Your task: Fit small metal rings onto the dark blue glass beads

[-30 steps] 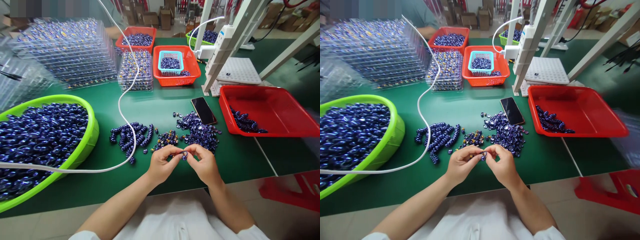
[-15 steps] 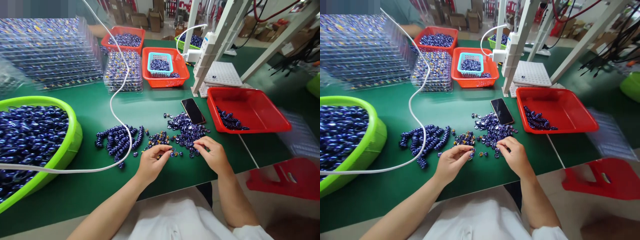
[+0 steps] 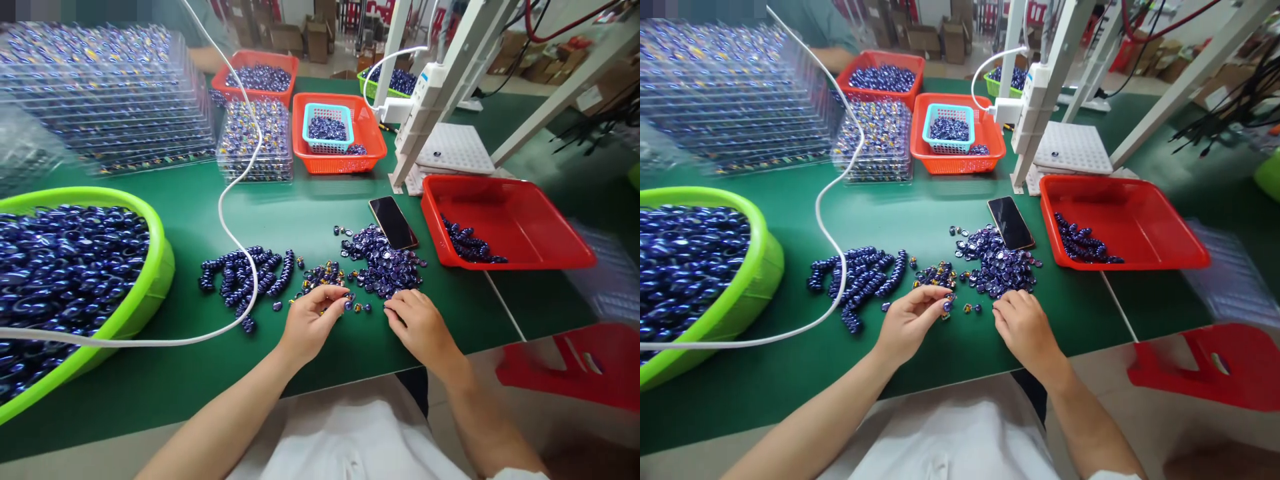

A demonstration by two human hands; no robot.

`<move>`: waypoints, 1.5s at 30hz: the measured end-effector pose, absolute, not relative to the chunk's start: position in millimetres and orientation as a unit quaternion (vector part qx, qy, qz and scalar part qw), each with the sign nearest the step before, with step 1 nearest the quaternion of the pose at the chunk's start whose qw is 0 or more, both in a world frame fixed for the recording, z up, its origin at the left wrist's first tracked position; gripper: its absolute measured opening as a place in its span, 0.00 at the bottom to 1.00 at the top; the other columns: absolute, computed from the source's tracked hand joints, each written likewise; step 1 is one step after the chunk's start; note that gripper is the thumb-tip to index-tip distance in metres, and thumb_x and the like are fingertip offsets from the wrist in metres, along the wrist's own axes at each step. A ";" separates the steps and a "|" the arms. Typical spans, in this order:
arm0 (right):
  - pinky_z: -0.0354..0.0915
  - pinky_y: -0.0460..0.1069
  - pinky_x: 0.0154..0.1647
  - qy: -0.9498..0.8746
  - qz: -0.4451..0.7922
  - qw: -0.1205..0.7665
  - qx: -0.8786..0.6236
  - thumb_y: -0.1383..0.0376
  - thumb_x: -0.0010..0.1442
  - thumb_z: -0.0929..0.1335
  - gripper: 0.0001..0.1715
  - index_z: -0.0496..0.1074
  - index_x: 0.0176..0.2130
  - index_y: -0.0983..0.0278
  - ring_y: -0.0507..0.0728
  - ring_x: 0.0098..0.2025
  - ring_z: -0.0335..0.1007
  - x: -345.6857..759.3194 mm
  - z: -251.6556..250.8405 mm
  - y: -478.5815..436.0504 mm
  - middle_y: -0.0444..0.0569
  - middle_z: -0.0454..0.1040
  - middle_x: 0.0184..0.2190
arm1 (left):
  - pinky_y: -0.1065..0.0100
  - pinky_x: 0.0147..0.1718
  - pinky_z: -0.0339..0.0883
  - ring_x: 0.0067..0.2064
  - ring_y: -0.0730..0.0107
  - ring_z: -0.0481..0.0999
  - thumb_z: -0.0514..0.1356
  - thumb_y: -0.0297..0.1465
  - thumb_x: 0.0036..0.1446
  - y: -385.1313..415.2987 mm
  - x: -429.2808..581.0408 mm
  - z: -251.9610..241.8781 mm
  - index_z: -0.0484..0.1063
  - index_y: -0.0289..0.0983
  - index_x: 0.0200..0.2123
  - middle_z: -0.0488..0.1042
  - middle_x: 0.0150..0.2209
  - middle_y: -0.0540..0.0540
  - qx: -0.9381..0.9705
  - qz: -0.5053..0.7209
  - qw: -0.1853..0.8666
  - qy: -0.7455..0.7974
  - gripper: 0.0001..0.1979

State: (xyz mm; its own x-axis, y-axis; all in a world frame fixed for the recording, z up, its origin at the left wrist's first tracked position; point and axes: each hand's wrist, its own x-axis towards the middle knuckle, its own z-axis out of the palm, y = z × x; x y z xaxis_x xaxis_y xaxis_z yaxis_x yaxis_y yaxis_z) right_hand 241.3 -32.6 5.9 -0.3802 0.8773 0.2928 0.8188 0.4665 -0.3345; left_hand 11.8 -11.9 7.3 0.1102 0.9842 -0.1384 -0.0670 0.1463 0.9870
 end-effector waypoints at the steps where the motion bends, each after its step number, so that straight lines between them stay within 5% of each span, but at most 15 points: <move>1: 0.67 0.54 0.41 -0.821 0.094 0.244 -0.508 0.71 0.64 0.65 0.08 0.74 0.39 0.61 0.58 0.37 0.71 237.3 8.2 -32.7 0.50 0.76 0.34 | 0.72 0.29 0.71 0.30 0.71 0.76 0.68 0.35 0.52 -11.0 12.1 8.3 0.80 0.36 0.35 0.79 0.33 0.45 0.453 0.459 0.591 0.485 0.10; 7: 0.72 0.49 0.40 -0.743 0.278 0.397 -0.462 0.69 0.64 0.68 0.08 0.73 0.44 0.59 0.54 0.37 0.75 200.6 25.2 -28.3 0.46 0.78 0.36 | 0.72 0.29 0.70 0.28 0.74 0.74 0.71 0.35 0.46 -5.5 11.2 8.6 0.81 0.35 0.33 0.79 0.30 0.46 0.363 0.475 0.668 0.443 0.12; 15: 0.74 0.48 0.36 -0.642 0.396 0.474 -0.455 0.67 0.62 0.71 0.09 0.76 0.43 0.57 0.53 0.34 0.77 180.7 12.8 -17.0 0.44 0.78 0.34 | 0.73 0.29 0.71 0.27 0.75 0.75 0.72 0.32 0.46 -3.7 6.8 5.5 0.82 0.36 0.33 0.80 0.29 0.47 0.315 0.481 0.696 0.430 0.10; 25: 0.74 0.46 0.37 -0.577 0.448 0.483 -0.483 0.66 0.59 0.73 0.07 0.77 0.41 0.56 0.52 0.32 0.79 176.4 7.5 -19.6 0.42 0.80 0.34 | 0.73 0.29 0.74 0.29 0.70 0.80 0.73 0.30 0.41 -9.0 13.1 14.4 0.84 0.38 0.30 0.83 0.29 0.45 0.324 0.514 0.634 0.479 0.08; 34: 0.76 0.46 0.36 -0.524 0.493 0.497 -0.486 0.64 0.60 0.72 0.05 0.78 0.39 0.58 0.51 0.32 0.78 174.8 10.0 -18.5 0.42 0.79 0.33 | 0.69 0.34 0.75 0.34 0.67 0.81 0.65 0.26 0.56 -18.1 13.3 5.4 0.83 0.41 0.41 0.83 0.36 0.45 0.516 0.547 0.490 0.442 0.11; 45: 0.74 0.44 0.32 -0.481 0.564 0.502 -0.445 0.62 0.60 0.72 0.07 0.75 0.40 0.60 0.49 0.29 0.75 176.8 11.0 -18.5 0.43 0.76 0.32 | 0.67 0.33 0.73 0.34 0.67 0.79 0.65 0.20 0.55 -15.4 13.0 4.2 0.81 0.43 0.44 0.83 0.35 0.44 0.603 0.575 0.414 0.367 0.16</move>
State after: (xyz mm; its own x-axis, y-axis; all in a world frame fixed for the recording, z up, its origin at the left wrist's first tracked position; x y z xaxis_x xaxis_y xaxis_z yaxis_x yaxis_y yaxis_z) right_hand 176.8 -18.5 11.0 -0.0988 0.9949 -0.0185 -0.1372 -0.0321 -0.9900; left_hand 13.0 -15.4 4.2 0.0694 0.9190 0.3881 -0.0335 -0.3866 0.9216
